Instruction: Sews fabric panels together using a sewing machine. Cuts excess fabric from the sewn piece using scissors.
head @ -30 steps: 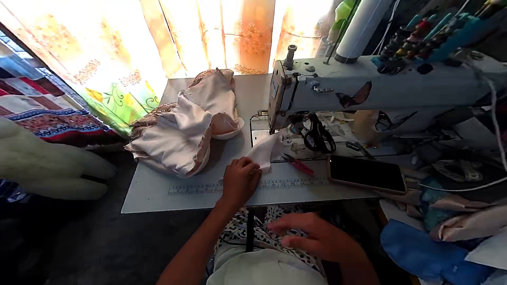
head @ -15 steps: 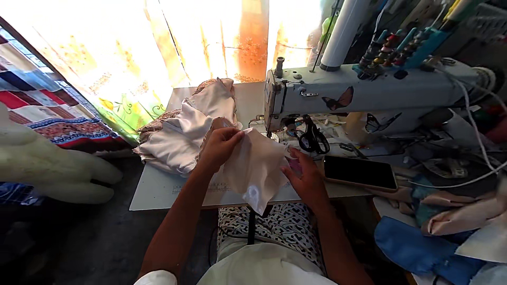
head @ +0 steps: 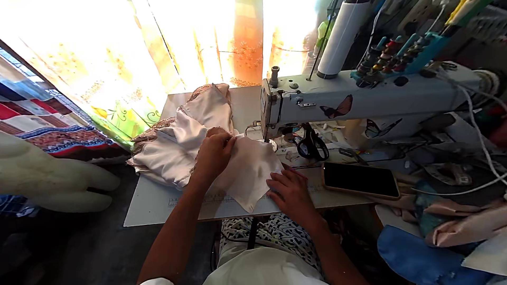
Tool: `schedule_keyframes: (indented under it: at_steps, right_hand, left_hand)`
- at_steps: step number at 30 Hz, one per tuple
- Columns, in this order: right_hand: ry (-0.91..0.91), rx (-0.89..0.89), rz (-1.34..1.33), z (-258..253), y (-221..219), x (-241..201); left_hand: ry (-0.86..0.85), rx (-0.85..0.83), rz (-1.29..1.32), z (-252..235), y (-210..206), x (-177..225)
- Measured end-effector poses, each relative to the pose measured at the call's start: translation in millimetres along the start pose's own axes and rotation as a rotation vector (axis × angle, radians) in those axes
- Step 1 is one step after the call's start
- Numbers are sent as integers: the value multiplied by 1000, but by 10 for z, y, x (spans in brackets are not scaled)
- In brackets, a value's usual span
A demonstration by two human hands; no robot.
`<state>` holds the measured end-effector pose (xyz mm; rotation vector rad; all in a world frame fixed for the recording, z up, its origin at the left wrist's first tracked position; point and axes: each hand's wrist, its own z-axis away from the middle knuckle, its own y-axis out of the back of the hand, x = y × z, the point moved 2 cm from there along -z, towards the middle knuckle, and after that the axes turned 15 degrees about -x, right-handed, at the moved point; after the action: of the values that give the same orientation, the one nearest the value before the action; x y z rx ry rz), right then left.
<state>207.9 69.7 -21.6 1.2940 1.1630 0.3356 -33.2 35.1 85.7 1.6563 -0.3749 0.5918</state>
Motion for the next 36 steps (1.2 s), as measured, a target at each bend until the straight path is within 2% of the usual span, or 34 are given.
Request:
schedule_keyframes:
  at_steps: [4, 9, 12, 14, 18, 23, 25, 27, 28, 30, 33, 35, 36]
  right_hand:
    - [55, 93, 31, 85, 86, 115]
    - [-177, 126, 123, 169, 267, 210]
    - [-210, 220, 92, 190, 350, 60]
    - [-140, 231, -81, 190, 428, -147]
    - [67, 78, -573, 138, 338, -573]
    - [91, 102, -744, 32, 95, -763]
    - [76, 131, -867, 2, 94, -737]
    - [34, 153, -967, -4, 112, -678]
    - [14, 155, -980, 2, 125, -637]
    - [0, 159, -923, 30, 170, -536]
    - [-6, 105, -816, 100, 274, -383]
    - [3, 33, -724, 133, 320, -286]
    - [22, 8, -687, 135, 328, -244]
  left_hand:
    - [-19, 47, 47, 198, 112, 2]
    - [38, -17, 257, 358, 70, -155]
    - [55, -61, 368, 482, 34, -171]
    - [41, -60, 415, 612, -42, -66]
    - [-39, 36, 594, 883, -432, 261]
    - [-48, -14, 979, 1060, -698, 493]
    - [-95, -124, 1011, 1076, -639, 462]
    - [-131, -274, 934, 1076, -485, 426]
    - [-167, -286, 822, 1071, -384, 392]
    - [-216, -113, 510, 1038, -109, 257]
    - [-144, 152, 127, 943, 501, -90]
    - [-158, 175, -76, 822, 888, -267]
    - [-198, 130, -173, 743, 1022, -324]
